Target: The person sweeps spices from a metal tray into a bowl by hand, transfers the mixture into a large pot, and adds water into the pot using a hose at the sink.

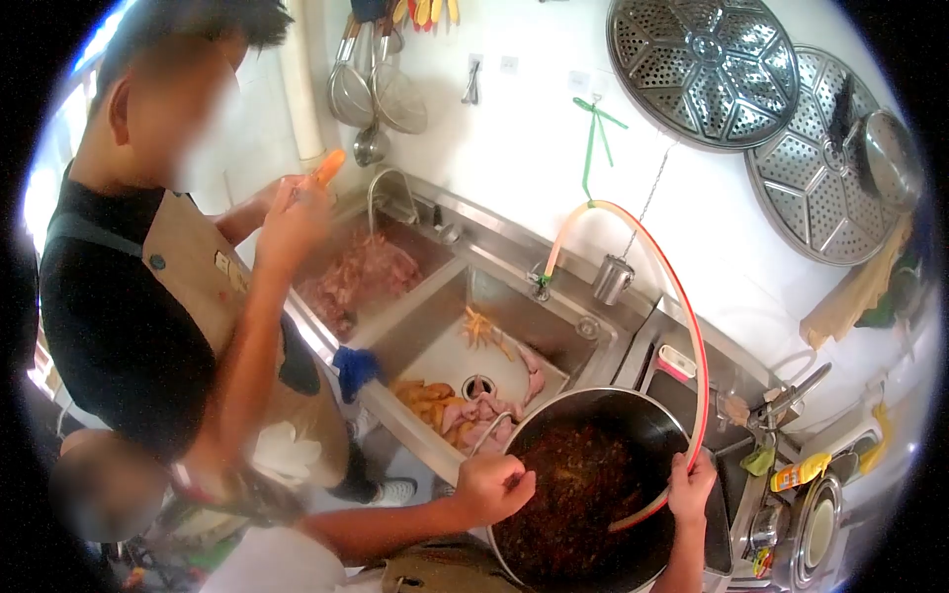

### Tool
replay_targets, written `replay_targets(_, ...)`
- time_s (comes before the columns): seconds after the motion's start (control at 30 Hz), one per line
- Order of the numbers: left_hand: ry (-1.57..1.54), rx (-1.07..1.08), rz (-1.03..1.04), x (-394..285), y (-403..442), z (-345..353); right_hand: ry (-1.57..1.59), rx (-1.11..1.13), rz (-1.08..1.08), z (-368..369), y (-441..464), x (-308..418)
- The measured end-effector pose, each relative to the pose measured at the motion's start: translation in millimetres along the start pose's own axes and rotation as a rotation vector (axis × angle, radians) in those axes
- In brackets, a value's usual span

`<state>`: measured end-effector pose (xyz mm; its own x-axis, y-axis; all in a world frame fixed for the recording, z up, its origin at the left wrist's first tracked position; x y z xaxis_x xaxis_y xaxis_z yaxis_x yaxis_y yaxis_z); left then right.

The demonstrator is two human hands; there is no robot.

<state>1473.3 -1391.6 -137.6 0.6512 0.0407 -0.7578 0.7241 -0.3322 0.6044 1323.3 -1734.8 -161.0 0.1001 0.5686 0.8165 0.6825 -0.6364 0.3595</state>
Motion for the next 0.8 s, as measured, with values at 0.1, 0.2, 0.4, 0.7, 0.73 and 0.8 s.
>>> replay_targets(0.1, 0.004, 0.006, -0.015, -2, -1, 0, -0.01, -0.001, -0.054, 1, 0, -12)
replay_targets(0.2, 0.042, 0.017, 0.008, -1, -1, 1, -0.03, 0.003, -0.054, 0, -1, -2)
replay_targets(0.4, 0.019, 0.037, -0.011, 1, -1, 2, -0.004, -0.009, 0.035, 0, -1, 8)
replay_targets(0.7, 0.034, 0.065, -0.024, 2, -3, 4, -0.046, -0.031, 0.006, -3, -1, 0)
replay_targets(0.73, 0.028, 0.056, -0.023, 2, -3, 5, -0.039, -0.021, 0.03, -3, -2, 7)
replay_targets(0.8, 0.015, 0.04, -0.021, 2, -4, 6, -0.039, -0.017, 0.044, -3, -2, 10)
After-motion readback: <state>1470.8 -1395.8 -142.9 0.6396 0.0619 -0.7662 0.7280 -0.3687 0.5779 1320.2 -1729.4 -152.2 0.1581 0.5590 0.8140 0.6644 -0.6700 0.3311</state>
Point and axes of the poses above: each hand's wrist, its own y-axis towards the middle knuckle, its own z-axis out of the palm, x = y × z, the point moved 3 cm from there along y, towards the middle knuckle, and after that the axes turned 4 degrees about -z, right-handed, at the moved point
